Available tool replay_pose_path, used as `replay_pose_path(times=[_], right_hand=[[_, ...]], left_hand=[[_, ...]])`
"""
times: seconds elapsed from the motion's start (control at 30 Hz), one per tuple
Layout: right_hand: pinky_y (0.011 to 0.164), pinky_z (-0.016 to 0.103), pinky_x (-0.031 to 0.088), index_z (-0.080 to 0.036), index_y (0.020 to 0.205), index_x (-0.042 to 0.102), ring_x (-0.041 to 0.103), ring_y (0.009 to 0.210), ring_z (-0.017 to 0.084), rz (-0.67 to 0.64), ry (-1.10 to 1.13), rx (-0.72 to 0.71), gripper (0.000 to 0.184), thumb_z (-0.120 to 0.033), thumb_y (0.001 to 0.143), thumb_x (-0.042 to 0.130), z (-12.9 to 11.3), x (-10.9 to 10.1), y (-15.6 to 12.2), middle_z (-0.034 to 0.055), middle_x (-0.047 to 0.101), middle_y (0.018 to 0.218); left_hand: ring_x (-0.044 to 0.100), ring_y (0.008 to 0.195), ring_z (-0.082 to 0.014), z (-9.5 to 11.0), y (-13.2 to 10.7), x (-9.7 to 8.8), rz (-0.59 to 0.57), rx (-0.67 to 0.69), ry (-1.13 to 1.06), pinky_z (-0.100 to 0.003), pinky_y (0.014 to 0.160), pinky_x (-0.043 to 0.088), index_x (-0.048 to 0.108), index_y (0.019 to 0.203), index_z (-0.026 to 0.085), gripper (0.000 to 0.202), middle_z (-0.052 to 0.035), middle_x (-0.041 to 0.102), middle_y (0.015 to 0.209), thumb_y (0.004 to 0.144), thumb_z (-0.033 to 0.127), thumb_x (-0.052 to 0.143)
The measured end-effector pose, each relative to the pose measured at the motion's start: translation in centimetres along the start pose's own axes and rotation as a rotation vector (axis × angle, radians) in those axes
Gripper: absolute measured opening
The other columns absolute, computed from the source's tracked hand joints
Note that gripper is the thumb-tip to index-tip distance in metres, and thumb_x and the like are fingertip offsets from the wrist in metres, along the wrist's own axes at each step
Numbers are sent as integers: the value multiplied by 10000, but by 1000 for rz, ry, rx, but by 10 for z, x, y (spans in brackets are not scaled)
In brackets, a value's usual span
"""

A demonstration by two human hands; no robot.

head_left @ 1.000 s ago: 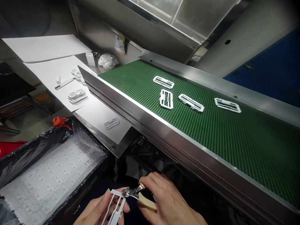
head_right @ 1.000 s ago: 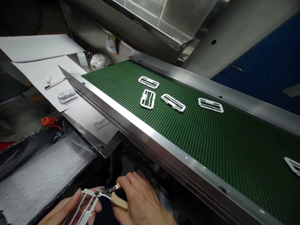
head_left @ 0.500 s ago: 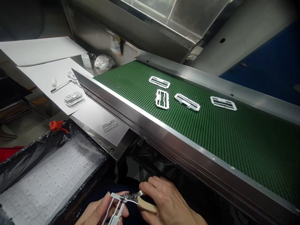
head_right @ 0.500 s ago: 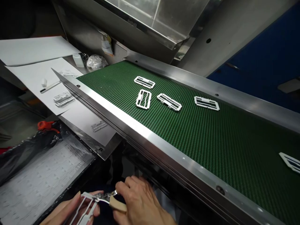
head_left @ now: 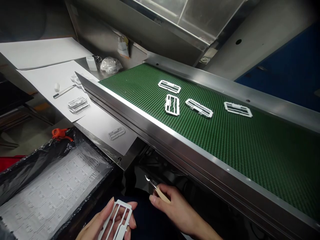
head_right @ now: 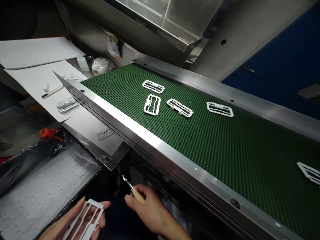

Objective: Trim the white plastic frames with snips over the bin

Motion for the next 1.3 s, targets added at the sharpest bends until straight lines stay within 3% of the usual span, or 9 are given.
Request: replay_pose_path(times=[0.17,0.37,0.43,0.53,0.67,0.87,1.07,1.17,1.3], right_hand=[[660,288,385,-209,855,498,536,734,179,111,-212,9,157,-365,867,514,8,-3,0,5,568,795],[592,232,368,-213,771,449,453,645,121,123,20,-123,103,-221,830,533,-20,12,5,-52,479,692],[610,230,388,-210,782,462,475,658,122,84,123,-149,80,-188,819,529,-28,19,7,-51,506,690],[619,242,414,-200,809,486,511,660,129,19,243,-165,52,-194,814,537,-38,28,10,-38,548,700],[522,223,386,-200,791,482,476,536,102,-38,289,-159,87,-204,787,568,-47,34,15,-70,484,626],[491,212,377,-212,783,455,488,488,87,-63,380,-180,109,-216,787,564,-48,34,19,-85,469,612],[470,220,368,-213,799,454,473,458,84,-97,425,-177,134,-248,792,583,-44,38,18,-83,468,619],[525,230,377,-207,783,474,464,545,99,-59,382,-183,132,-258,785,596,-43,36,18,-61,474,653],[591,262,388,-187,771,491,433,629,123,-35,368,-226,140,-263,773,608,-43,34,20,-34,481,695]], left_hand=[[699,633,-228,-2,4,8,-109,33,-94,-258,473,549,715,1022,17,504,-159,756,768,895,467,527],[694,633,-193,-3,2,13,-37,17,-51,-234,545,554,725,986,35,427,-146,760,777,872,423,586],[697,633,-193,-5,4,14,-64,8,-48,-234,549,556,728,955,33,432,-149,759,780,879,427,568],[696,622,-208,-3,5,17,-106,62,-6,-249,533,562,736,878,43,425,-153,758,761,853,443,595],[683,592,-180,-1,-2,27,-15,81,37,-227,535,548,740,853,53,391,-157,763,760,899,385,539],[692,694,-184,2,-9,44,-112,125,10,-230,607,548,729,900,43,427,-150,755,824,929,375,462],[697,739,-211,3,-10,43,-88,122,8,-261,624,545,741,918,63,376,-147,762,837,924,313,460],[696,717,-203,0,-11,40,-78,115,1,-258,630,530,742,900,54,467,-157,756,816,960,315,361],[692,859,-238,-3,-19,36,-190,122,-29,-277,738,518,727,988,51,380,-167,750,965,914,326,476]])
Point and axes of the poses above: each hand's wrist, its own y-axis towards the middle knuckle, its own x-axis out of the palm, z = x × y, the point moved 5 cm from there along y, towards the middle knuckle
